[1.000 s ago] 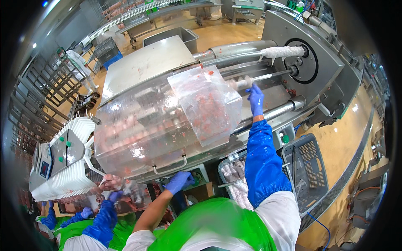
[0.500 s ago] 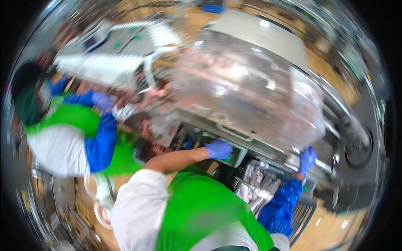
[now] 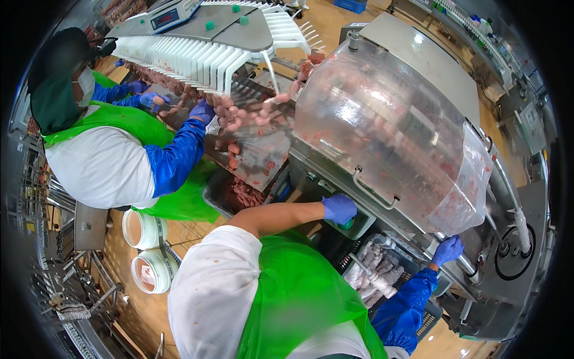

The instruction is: The person operates a sausage-stuffing machine in a food processing facility, repeatedly feeding white casings onto the machine's nozzle and collecting the extruded sausages into a basket. The person also adjusts the machine's controls and clears the area while another worker handles raw meat nearby.

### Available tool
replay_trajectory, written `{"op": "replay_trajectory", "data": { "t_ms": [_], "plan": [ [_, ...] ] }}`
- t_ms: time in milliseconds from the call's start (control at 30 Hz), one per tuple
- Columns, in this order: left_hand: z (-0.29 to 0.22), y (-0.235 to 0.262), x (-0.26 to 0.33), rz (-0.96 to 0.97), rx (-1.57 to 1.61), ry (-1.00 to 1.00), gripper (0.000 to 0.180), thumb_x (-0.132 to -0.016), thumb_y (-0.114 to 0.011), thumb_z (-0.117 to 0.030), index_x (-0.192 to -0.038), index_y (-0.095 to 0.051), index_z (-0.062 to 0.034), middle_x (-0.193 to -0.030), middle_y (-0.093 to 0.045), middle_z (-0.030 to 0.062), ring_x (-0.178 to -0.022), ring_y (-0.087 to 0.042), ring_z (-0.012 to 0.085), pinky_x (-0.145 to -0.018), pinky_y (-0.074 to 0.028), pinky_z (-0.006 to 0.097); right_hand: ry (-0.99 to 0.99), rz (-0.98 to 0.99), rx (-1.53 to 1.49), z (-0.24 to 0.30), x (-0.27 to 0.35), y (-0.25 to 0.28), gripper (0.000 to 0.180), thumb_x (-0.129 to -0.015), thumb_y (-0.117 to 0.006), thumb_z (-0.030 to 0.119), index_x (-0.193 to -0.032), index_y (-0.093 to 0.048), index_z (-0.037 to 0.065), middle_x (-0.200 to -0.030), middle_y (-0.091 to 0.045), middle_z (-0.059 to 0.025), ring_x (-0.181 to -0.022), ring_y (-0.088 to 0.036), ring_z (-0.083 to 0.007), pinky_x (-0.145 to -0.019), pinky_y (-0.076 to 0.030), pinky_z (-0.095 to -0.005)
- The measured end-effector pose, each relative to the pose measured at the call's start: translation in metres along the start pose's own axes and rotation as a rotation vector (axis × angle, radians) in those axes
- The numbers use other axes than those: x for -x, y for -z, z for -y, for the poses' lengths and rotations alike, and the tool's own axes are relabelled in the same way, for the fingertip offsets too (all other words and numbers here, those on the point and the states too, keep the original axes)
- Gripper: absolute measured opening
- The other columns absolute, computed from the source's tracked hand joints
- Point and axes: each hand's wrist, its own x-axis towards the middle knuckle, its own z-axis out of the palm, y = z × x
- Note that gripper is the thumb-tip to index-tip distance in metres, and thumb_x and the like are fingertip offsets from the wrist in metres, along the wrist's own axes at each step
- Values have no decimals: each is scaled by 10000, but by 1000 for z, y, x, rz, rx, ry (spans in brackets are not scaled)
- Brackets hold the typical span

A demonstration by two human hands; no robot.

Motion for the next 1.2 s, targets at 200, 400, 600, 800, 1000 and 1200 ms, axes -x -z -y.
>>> {"op": "replay_trajectory", "data": {
  "t_ms": [200, 400, 600, 800, 1000, 1200],
  "plan": [
    [1, 5, 0, 59, -2, 21, 187, -655, -591, -222, -700, -678, -63, -737, -638, 184, -652, -619, 363, -589, -483, 455, 15, -51, -52, 12, 0, 1, 329, -839, -421, 242, -898, -665, 29, -795, -648, -146, -790, -571, -348, -996, -344, -456],
    [4, -1, -5, 69, 27, 42, 252, -676, -565, -246, -762, -688, -43, -747, -635, 208, -691, -629, 371, -628, -494, 458, 48, -187, -135, 19, 0, 3, 215, -805, -470, 186, -793, -637, 52, -669, -601, -138, -681, -545, -345, -885, -402, -456],
    [10, 3, -11, 166, 116, 12, 251, -709, -582, -306, -756, -672, -76, -750, -613, 212, -654, -596, 375, -597, -466, 446, 378, 114, 246, 29, -11, 24, 146, -809, -565, 199, -881, -633, 92, -878, -610, -87, -812, -570, -266, -722, -457, -392],
    [12, 0, -13, 162, 240, 75, 216, -690, -658, -274, -746, -667, -66, -702, -635, 161, -624, -620, 304, -603, -482, 398, -118, 433, -265, -63, -15, 96, 472, -870, -581, 306, -1239, -515, 19, -1206, -564, -168, -1107, -543, -265, -966, -398, -350],
    [10, 1, -20, 233, 192, 39, 207, -699, -669, -291, -741, -667, -89, -692, -634, 148, -610, -617, 289, -602, -483, 394, -510, 513, 66, -196, 76, 133, 666, -755, -636, 378, -1269, -463, -8, -1209, -528, -262, -1141, -498, -383, -980, -388, -415],
    [15, 0, -20, 229, 224, 46, 193, -688, -660, -261, -729, -662, -73, -700, -640, 148, -622, -624, 289, -611, -491, 373, -518, 597, -20, -103, 111, 62, 1039, -646, -758, 472, -1354, -226, -71, -1275, -413, -321, -1202, -391, -455, -996, -354, -446]
  ]
}}
